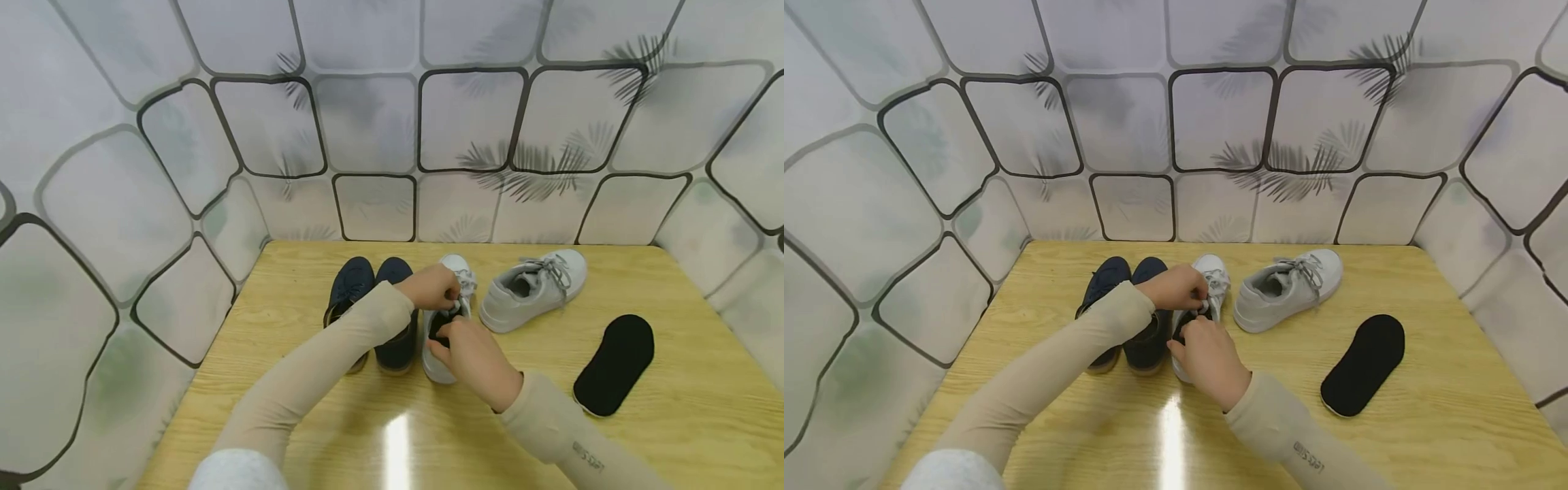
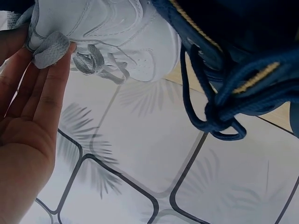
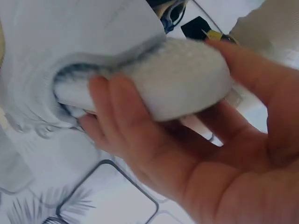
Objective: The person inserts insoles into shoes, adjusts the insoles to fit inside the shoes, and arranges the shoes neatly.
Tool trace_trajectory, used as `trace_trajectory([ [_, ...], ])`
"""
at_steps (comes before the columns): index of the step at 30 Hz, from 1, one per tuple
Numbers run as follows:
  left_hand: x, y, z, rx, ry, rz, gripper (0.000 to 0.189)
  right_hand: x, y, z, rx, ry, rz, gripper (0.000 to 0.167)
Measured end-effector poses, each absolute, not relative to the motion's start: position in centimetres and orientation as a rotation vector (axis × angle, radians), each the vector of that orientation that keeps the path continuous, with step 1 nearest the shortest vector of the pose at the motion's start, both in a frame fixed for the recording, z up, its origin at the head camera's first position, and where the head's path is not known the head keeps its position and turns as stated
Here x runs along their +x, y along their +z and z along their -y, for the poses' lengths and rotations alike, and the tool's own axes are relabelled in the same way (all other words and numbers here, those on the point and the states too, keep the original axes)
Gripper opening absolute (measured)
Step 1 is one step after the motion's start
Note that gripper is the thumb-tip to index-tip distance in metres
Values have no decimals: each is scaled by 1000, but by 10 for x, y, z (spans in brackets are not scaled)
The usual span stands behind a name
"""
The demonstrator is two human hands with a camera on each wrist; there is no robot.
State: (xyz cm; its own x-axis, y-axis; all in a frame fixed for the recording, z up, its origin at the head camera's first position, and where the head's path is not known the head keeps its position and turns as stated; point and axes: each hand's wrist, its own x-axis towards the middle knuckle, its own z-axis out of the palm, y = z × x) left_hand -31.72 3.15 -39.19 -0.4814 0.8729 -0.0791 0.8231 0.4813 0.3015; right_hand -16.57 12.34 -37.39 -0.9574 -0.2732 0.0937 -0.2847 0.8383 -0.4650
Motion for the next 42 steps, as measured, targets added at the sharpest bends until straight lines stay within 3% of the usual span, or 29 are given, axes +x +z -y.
trace_trajectory([
  [6, -319, -389, -31, 1475, 315, -2522, 32, -176, -383, -131, 487, 948, 2878, 22],
  [13, -313, -391, -32, 1426, 309, -2538, 34, -190, -407, -138, 465, 923, 2853, 35],
  [16, -313, -392, -32, 1420, 322, -2531, 36, -198, -418, -142, 503, 920, 2857, 30],
  [23, -315, -392, -34, 1434, 348, -2511, 39, -207, -404, -166, 901, 1067, 3048, 21],
  [29, -317, -392, -33, 1456, 328, -2525, 32, -211, -392, -173, 1111, 904, 3161, 55],
  [34, -317, -391, -34, 1437, 332, -2526, 27, -215, -394, -173, 1178, 867, 3139, 45],
  [38, -317, -392, -34, 1415, 302, -2540, 26, -216, -402, -166, 1139, 774, 3177, 23],
  [42, -314, -391, -34, 1428, 296, -2535, 28, -213, -414, -156, 1067, 611, 3245, 32],
])
